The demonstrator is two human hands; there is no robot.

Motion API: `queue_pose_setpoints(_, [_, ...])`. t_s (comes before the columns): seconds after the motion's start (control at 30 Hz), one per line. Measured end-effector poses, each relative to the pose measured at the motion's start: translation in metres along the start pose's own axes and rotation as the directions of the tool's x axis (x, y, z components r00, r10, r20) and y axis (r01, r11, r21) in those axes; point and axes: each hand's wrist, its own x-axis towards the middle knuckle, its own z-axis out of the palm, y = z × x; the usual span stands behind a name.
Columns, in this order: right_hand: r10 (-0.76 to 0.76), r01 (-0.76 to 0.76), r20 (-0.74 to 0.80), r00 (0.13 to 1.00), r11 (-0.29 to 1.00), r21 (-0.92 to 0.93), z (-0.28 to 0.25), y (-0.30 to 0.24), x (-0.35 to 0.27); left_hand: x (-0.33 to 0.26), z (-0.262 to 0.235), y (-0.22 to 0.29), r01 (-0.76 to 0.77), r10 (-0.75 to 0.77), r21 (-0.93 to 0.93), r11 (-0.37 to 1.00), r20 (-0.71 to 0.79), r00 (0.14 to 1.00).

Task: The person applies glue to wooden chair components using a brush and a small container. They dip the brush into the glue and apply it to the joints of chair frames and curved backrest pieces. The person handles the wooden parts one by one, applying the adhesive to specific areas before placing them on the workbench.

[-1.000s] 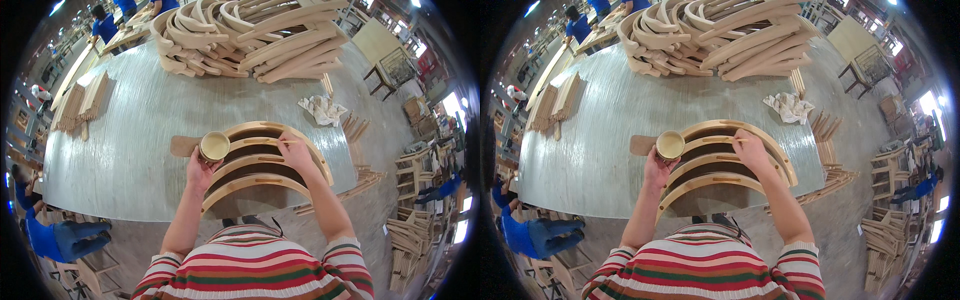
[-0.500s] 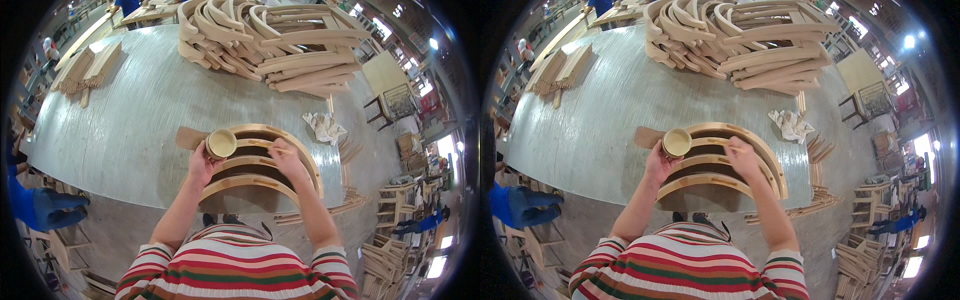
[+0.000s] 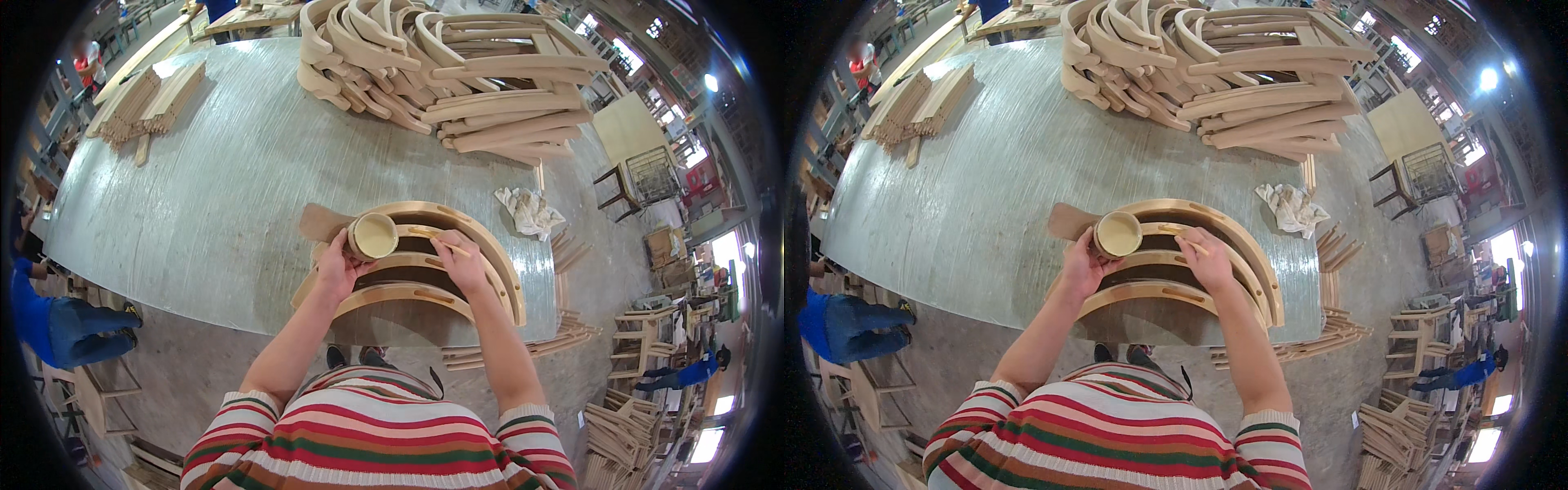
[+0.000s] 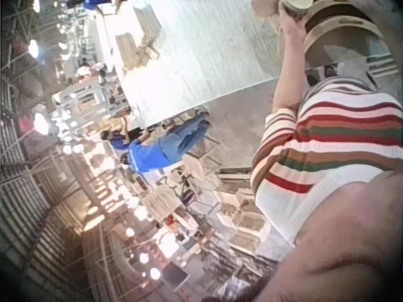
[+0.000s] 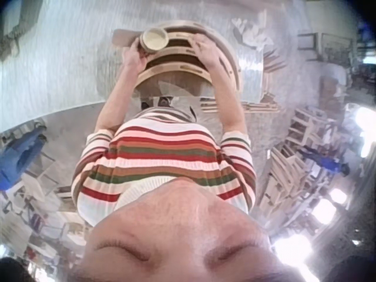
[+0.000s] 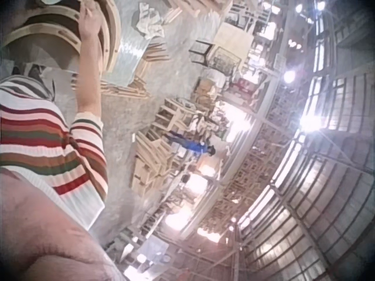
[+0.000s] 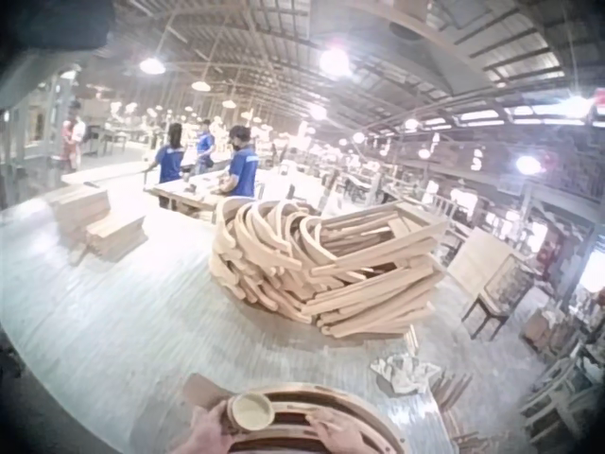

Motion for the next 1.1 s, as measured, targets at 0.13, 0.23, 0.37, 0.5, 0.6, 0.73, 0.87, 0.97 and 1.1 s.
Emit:
queue_pose_setpoints(0.13, [0.133,-0.149,-0.09,0.987,0.965,-0.217,-0.033,0.003,-0.007,0.009,-0.003,-0.004,-0.003,0.002,0.016,1.0,0.03,1.0])
queue_pose_setpoints(0.23, [0.291,-0.275,-0.161,0.943,0.954,0.119,-0.042,-0.004,-0.011,0.014,0.0,-0.01,-0.003,0.003,0.048,0.999,-0.013,1.0])
queue_pose_setpoints(0.37, [0.414,-0.282,-0.154,0.897,0.805,0.522,-0.021,-0.042,0.0,0.014,0.006,-0.016,-0.009,0.005,0.076,0.997,0.052,0.999])
queue_pose_setpoints(0.5, [0.481,-0.38,-0.079,0.873,0.772,0.51,-0.007,-0.042,0.004,0.011,0.016,-0.021,0.014,-0.024,0.105,0.994,0.099,0.995])
queue_pose_setpoints(0.6, [0.624,-0.36,-0.054,0.78,0.518,0.776,-0.009,-0.033,-0.006,0.006,0.022,-0.023,0.038,-0.045,0.089,0.995,0.079,0.996])
queue_pose_setpoints(0.73, [0.671,-0.222,0.066,0.738,0.149,0.964,-0.015,-0.022,-0.019,0.008,0.02,-0.02,0.055,-0.058,0.073,0.996,0.041,0.998])
queue_pose_setpoints(0.87, [0.73,-0.177,0.156,0.666,-0.049,0.983,-0.005,-0.018,-0.027,0.017,0.017,-0.02,0.032,-0.039,0.077,0.996,0.085,0.996])
queue_pose_setpoints(0.97, [0.8,-0.19,0.183,0.571,-0.088,0.978,0.005,-0.002,-0.035,0.023,0.029,-0.027,0.039,-0.048,0.091,0.995,0.099,0.994])
queue_pose_setpoints(1.1, [0.846,-0.232,0.188,0.499,-0.079,0.97,0.009,0.007,-0.035,0.03,0.04,-0.035,0.048,-0.06,0.121,0.992,0.1,0.993])
